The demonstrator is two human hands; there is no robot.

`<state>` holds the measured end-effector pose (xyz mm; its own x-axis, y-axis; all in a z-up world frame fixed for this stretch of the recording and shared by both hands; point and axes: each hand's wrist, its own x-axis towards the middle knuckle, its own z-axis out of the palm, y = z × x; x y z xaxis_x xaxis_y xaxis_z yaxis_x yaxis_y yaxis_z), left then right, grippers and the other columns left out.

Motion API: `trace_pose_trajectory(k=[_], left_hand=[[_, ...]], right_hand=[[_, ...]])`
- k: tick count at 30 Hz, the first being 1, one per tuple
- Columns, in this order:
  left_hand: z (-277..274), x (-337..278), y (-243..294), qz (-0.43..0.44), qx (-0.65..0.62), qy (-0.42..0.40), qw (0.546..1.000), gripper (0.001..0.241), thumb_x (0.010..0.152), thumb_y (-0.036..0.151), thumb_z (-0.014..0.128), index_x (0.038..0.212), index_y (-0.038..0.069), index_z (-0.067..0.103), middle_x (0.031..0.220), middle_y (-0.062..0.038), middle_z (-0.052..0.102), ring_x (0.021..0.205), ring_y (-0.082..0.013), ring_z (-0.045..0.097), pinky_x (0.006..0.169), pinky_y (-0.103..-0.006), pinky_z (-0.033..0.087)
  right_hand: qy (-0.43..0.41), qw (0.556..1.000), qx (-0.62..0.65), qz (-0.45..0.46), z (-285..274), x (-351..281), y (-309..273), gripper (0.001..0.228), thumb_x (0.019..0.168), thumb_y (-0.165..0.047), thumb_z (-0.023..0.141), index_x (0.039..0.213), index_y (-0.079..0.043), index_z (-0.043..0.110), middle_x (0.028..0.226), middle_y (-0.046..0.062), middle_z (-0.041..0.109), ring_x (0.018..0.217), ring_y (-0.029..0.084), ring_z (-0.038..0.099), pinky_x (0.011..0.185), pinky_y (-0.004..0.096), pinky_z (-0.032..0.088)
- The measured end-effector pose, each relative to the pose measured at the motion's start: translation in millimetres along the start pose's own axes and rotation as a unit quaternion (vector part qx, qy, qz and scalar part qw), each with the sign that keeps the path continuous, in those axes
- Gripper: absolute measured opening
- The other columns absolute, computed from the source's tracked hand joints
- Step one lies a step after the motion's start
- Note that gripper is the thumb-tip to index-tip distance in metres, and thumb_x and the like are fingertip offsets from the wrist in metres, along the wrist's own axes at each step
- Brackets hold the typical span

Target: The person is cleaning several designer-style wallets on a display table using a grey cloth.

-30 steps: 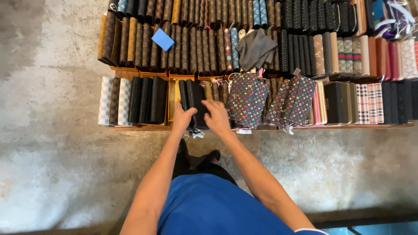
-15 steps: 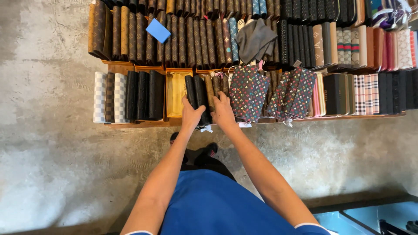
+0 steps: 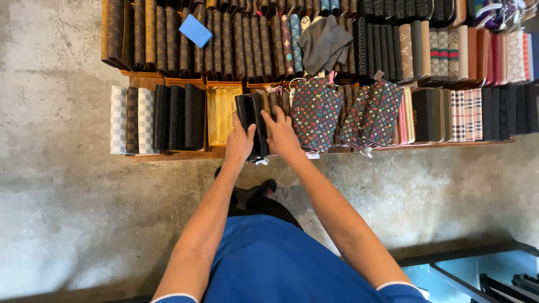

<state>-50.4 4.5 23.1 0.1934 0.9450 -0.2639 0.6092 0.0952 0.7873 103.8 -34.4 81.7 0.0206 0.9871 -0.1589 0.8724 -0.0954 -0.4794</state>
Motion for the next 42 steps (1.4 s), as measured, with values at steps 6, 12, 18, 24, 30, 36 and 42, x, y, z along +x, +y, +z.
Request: trace_pose_trajectory(k=[6,12,18,24,30,36,42], left_hand=[[6.8,22.9,-7.9,-0.026,0.017,-0.072,0.997,0.076,0.105,0.043,0.050,0.159,0.003,0.016,0.108,-0.032,0.069,0.103,-0.0499,0.067,0.088,-0.0548,0.052],[34.4,16.5,6.2,0.008,0.123,0.057,0.991,0.070,0.106,0.047,0.049,0.157,0.006,0.024,0.125,-0.026,0.058,0.119,-0.0452,0.054,0.095,-0.0547,0.050],[35.5,35.0,15.3,-0.012,0.137,0.023,0.990,0.074,0.107,0.048,0.047,0.160,0.004,0.021,0.124,-0.027,0.054,0.114,-0.0459,0.055,0.089,-0.0546,0.053],[37.8,41.1,17.1,0.007,0.129,0.031,0.991,0.081,0.102,0.049,0.053,0.158,0.002,0.019,0.126,-0.028,0.053,0.115,-0.0467,0.057,0.086,-0.0554,0.054],[13.1,40.2,-14.1,0.051,0.118,0.042,0.991,0.058,0.104,0.042,0.053,0.149,0.007,0.041,0.120,-0.023,0.060,0.112,-0.0450,0.057,0.090,-0.0561,0.048],[5.7,15.1,-76.5,0.072,0.246,0.041,0.966,0.023,0.100,0.024,0.056,0.112,0.010,0.069,0.111,-0.013,0.068,0.110,-0.0365,0.060,0.090,-0.0569,0.045],[-18.8,6.4,-92.1,0.112,0.288,-0.014,0.951,0.025,0.085,0.013,0.064,0.108,0.010,0.072,0.104,-0.012,0.069,0.108,-0.0339,0.061,0.091,-0.0513,0.043]], right_hand=[[-0.017,1.000,0.004,0.018,0.7,12.8,7.1,0.105,0.059,-0.001,0.091,0.150,-0.015,0.039,0.153,0.025,0.030,0.128,0.052,0.042,0.107,0.052,0.044],[-0.017,1.000,0.006,0.007,-0.2,13.2,14.3,0.104,0.059,-0.001,0.090,0.149,-0.012,0.040,0.152,0.025,0.033,0.127,0.054,0.043,0.106,0.053,0.044],[0.004,1.000,0.008,0.010,7.8,15.7,17.1,0.096,0.061,0.001,0.089,0.146,-0.008,0.044,0.154,0.027,0.031,0.126,0.054,0.043,0.105,0.053,0.044],[0.010,1.000,-0.002,0.017,17.9,16.7,19.6,0.090,0.064,0.000,0.087,0.145,-0.008,0.047,0.157,0.026,0.032,0.128,0.052,0.044,0.107,0.052,0.043],[0.035,0.999,0.023,0.009,16.8,12.4,17.8,0.086,0.063,0.000,0.087,0.140,-0.005,0.049,0.154,0.027,0.032,0.127,0.051,0.042,0.106,0.052,0.042],[0.064,0.983,0.143,-0.096,57.5,-4.9,-31.3,0.051,0.091,0.009,0.064,0.138,-0.008,0.055,0.141,0.020,0.053,0.135,0.041,0.051,0.112,0.044,0.047],[0.044,0.987,0.123,-0.096,109.2,4.4,-62.0,0.075,0.074,0.016,0.055,0.147,0.005,0.036,0.145,0.030,0.047,0.133,0.049,0.046,0.109,0.048,0.043]])
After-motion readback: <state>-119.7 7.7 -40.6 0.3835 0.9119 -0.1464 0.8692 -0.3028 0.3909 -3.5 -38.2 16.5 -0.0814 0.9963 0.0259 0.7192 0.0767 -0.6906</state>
